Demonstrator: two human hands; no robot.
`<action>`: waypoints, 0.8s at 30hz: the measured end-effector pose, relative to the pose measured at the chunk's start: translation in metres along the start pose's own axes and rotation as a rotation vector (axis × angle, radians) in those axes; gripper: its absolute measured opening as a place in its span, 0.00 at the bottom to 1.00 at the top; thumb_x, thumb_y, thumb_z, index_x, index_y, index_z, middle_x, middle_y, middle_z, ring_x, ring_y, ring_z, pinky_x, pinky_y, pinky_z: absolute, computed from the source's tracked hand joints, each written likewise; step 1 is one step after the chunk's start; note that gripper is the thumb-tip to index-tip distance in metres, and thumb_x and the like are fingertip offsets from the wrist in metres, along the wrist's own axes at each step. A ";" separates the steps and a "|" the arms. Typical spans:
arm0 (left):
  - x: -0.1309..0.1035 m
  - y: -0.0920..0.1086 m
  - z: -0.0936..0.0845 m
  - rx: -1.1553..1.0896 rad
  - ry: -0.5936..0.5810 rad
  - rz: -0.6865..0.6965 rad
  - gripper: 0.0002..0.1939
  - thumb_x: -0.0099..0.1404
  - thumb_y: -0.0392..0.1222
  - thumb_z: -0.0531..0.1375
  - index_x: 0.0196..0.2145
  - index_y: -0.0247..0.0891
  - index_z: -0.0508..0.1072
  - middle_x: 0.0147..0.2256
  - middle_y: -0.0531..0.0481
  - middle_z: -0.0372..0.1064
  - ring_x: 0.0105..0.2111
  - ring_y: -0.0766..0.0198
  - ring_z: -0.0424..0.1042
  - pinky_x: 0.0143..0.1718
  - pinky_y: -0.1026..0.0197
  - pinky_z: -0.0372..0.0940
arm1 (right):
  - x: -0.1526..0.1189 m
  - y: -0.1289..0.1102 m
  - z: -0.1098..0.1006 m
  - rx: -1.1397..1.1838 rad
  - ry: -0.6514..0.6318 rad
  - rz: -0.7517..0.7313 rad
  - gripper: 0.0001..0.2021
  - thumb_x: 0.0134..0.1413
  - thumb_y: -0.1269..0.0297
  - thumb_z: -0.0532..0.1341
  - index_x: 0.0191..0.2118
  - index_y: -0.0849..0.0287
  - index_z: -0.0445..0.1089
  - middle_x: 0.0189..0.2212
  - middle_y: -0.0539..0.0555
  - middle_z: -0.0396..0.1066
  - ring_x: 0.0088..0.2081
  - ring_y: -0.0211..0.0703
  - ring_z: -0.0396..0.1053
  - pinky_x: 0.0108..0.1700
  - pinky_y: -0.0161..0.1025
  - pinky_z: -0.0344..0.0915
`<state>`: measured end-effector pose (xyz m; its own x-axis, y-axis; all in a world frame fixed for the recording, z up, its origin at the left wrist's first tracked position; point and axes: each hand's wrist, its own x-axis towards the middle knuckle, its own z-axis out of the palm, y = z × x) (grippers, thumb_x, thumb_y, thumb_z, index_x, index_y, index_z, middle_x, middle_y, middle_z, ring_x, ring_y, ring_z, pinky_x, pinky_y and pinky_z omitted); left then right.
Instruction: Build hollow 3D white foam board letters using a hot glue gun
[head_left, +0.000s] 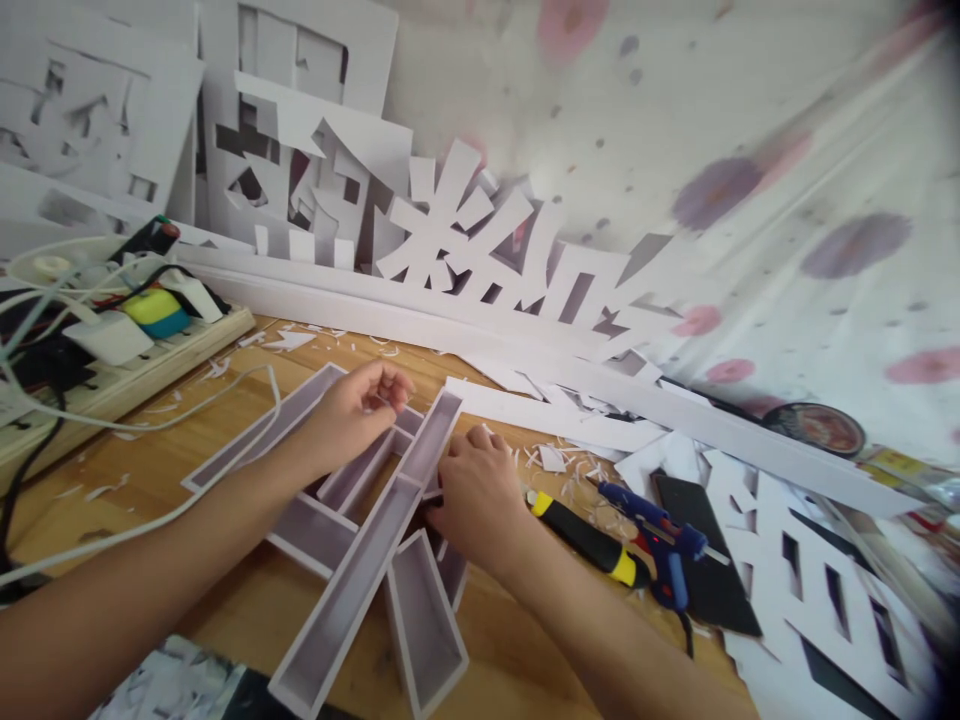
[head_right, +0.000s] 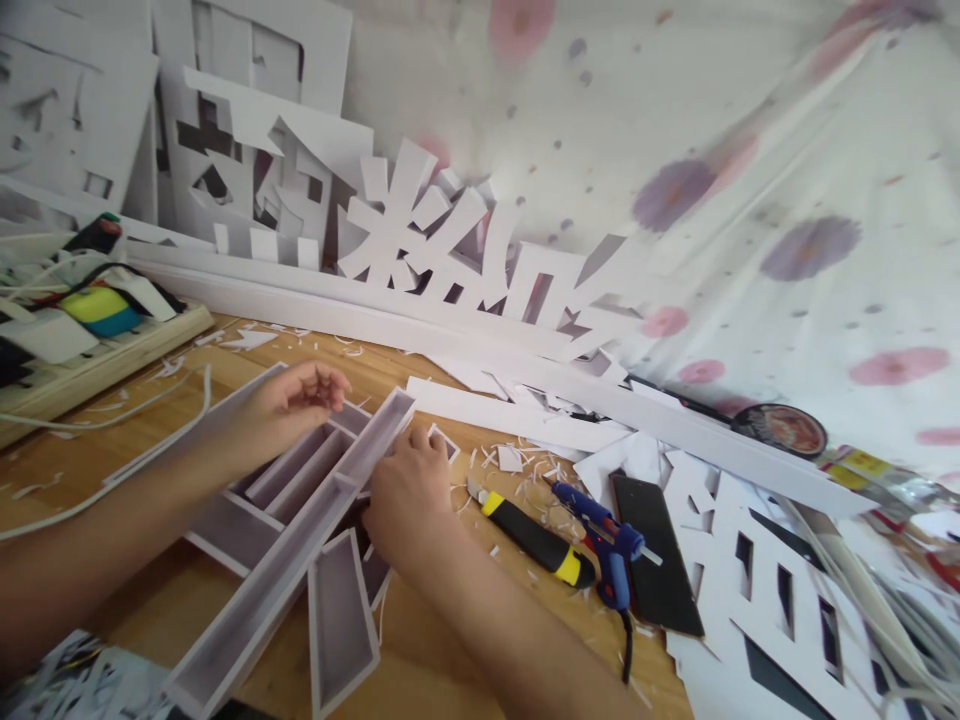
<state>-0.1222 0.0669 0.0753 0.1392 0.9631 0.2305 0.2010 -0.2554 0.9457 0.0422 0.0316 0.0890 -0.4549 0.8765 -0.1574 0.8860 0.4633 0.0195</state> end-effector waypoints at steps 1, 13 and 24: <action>0.000 -0.001 0.002 -0.012 0.023 -0.008 0.10 0.49 0.34 0.53 0.32 0.38 0.66 0.28 0.54 0.64 0.30 0.65 0.65 0.35 0.60 0.61 | 0.003 -0.003 -0.002 -0.045 -0.049 -0.018 0.11 0.46 0.64 0.60 0.35 0.62 0.75 0.35 0.62 0.72 0.44 0.57 0.63 0.45 0.50 0.59; -0.006 -0.011 0.009 0.036 -0.070 -0.043 0.13 0.45 0.33 0.51 0.31 0.38 0.67 0.27 0.54 0.64 0.29 0.65 0.65 0.31 0.61 0.61 | 0.013 -0.011 0.002 -0.153 -0.142 0.034 0.12 0.48 0.62 0.60 0.37 0.60 0.75 0.37 0.61 0.75 0.45 0.54 0.65 0.45 0.48 0.59; -0.009 -0.012 0.012 0.142 -0.141 0.000 0.13 0.46 0.34 0.51 0.33 0.38 0.66 0.28 0.54 0.64 0.30 0.65 0.65 0.33 0.61 0.62 | 0.013 -0.011 0.012 -0.068 -0.061 0.094 0.15 0.47 0.60 0.60 0.38 0.63 0.75 0.37 0.64 0.74 0.45 0.58 0.65 0.47 0.51 0.58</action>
<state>-0.1147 0.0600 0.0588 0.2715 0.9442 0.1864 0.3342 -0.2741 0.9018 0.0281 0.0364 0.0752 -0.3615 0.9081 -0.2114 0.9155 0.3887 0.1040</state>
